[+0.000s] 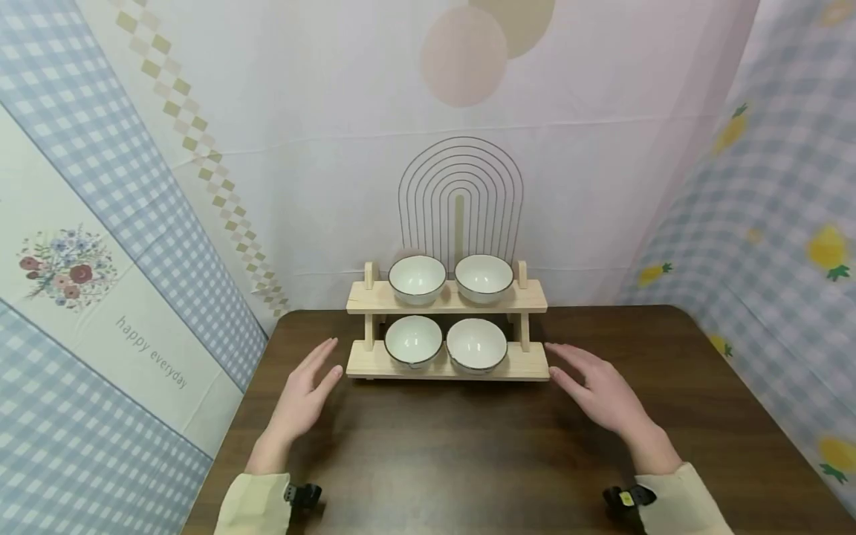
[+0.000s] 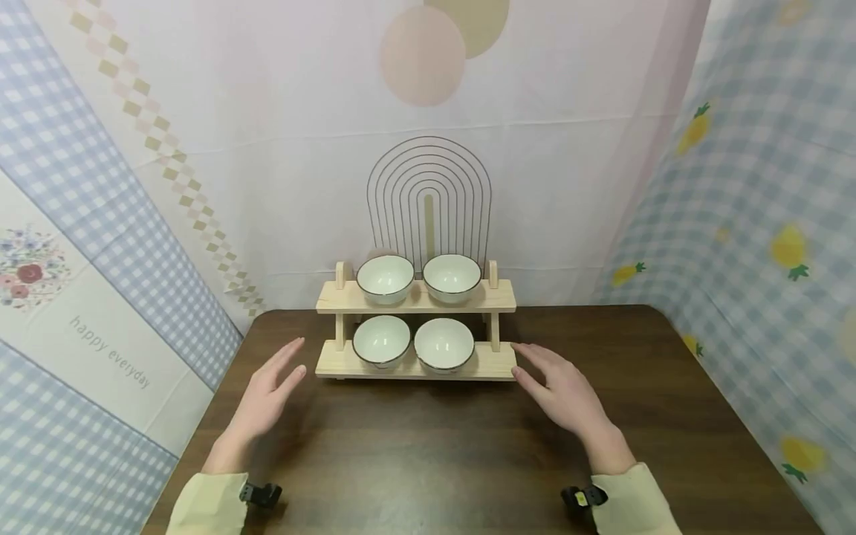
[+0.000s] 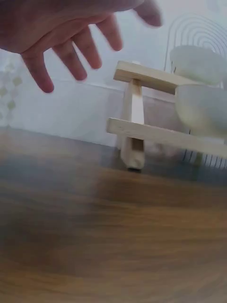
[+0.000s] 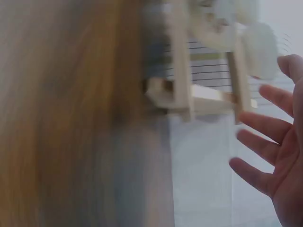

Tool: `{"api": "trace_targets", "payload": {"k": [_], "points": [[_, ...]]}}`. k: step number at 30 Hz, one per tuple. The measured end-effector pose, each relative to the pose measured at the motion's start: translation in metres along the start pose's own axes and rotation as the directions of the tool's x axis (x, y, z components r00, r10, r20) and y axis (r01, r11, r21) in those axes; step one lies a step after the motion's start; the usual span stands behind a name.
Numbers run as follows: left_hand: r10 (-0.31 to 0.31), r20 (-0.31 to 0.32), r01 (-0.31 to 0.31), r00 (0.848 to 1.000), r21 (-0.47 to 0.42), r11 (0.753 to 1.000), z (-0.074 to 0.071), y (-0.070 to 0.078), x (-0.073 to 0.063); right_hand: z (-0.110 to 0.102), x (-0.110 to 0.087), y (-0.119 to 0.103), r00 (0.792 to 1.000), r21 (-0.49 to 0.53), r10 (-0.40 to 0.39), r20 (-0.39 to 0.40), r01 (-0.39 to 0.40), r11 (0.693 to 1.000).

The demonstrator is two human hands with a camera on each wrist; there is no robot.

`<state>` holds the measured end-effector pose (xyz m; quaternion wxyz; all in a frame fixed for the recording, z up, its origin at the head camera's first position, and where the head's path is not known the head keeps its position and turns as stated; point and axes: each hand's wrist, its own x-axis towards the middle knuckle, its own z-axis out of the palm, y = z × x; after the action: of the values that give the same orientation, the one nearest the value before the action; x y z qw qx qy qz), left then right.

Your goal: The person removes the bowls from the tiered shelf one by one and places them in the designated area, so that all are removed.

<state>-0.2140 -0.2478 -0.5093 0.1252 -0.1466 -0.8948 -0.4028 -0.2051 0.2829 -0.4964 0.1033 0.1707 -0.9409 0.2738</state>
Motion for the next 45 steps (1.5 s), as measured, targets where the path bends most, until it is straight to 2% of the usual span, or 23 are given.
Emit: {"api": "trace_targets", "payload": {"k": [3, 5, 7, 10, 14, 17, 22, 26, 31, 38, 45], "points": [[-0.083, -0.067, 0.077, 0.994, -0.091, 0.993, 0.008, -0.003, 0.002, 0.007, 0.007, -0.008, 0.998, 0.13, 0.033, -0.055, -0.026, 0.991], [-0.162, -0.085, 0.149, 0.983, -0.139, 0.979, 0.014, -0.004, 0.004, 0.013, 0.012, -0.014, 0.993, 0.209, 0.087, -0.078, -0.069, 0.976], [-0.232, -0.084, 0.215, 0.969, -0.176, 0.961, 0.02, -0.003, 0.007, 0.02, 0.018, -0.021, 0.985, 0.29, 0.158, -0.072, -0.13, 0.948], [-0.308, -0.067, 0.286, 0.949, -0.226, 0.931, 0.028, -0.002, 0.012, 0.028, 0.026, -0.03, 0.964, 0.394, 0.264, -0.023, -0.234, 0.889], [-0.352, -0.032, 0.324, 0.935, -0.321, 0.89, 0.036, -0.002, 0.017, 0.04, 0.035, -0.041, 0.935, 0.502, 0.351, 0.06, -0.332, 0.798], [-0.373, -0.021, 0.332, 0.928, -0.41, 0.849, 0.04, -0.004, 0.019, 0.049, 0.041, -0.05, 0.923, 0.547, 0.369, 0.105, -0.363, 0.754], [-0.421, -0.033, 0.351, 0.907, -0.492, 0.796, 0.046, -0.008, 0.017, 0.062, 0.046, -0.063, 0.923, 0.574, 0.359, 0.14, -0.371, 0.73], [-0.435, -0.015, 0.363, 0.9, -0.525, 0.77, 0.05, -0.01, 0.014, 0.069, 0.045, -0.07, 0.918, 0.595, 0.366, 0.155, -0.382, 0.707], [-0.438, -0.002, 0.373, 0.899, -0.519, 0.769, 0.056, -0.014, 0.013, 0.075, 0.043, -0.073, 0.907, 0.616, 0.383, 0.173, -0.403, 0.677], [-0.431, 0.006, 0.375, 0.902, -0.504, 0.778, 0.059, -0.017, 0.013, 0.079, 0.042, -0.074, 0.896, 0.674, 0.408, 0.176, -0.412, 0.613], [-0.435, 0.001, 0.375, 0.901, -0.507, 0.776, 0.057, -0.015, 0.013, 0.077, 0.044, -0.08, 0.899, 0.701, 0.402, 0.172, -0.399, 0.591]]}}
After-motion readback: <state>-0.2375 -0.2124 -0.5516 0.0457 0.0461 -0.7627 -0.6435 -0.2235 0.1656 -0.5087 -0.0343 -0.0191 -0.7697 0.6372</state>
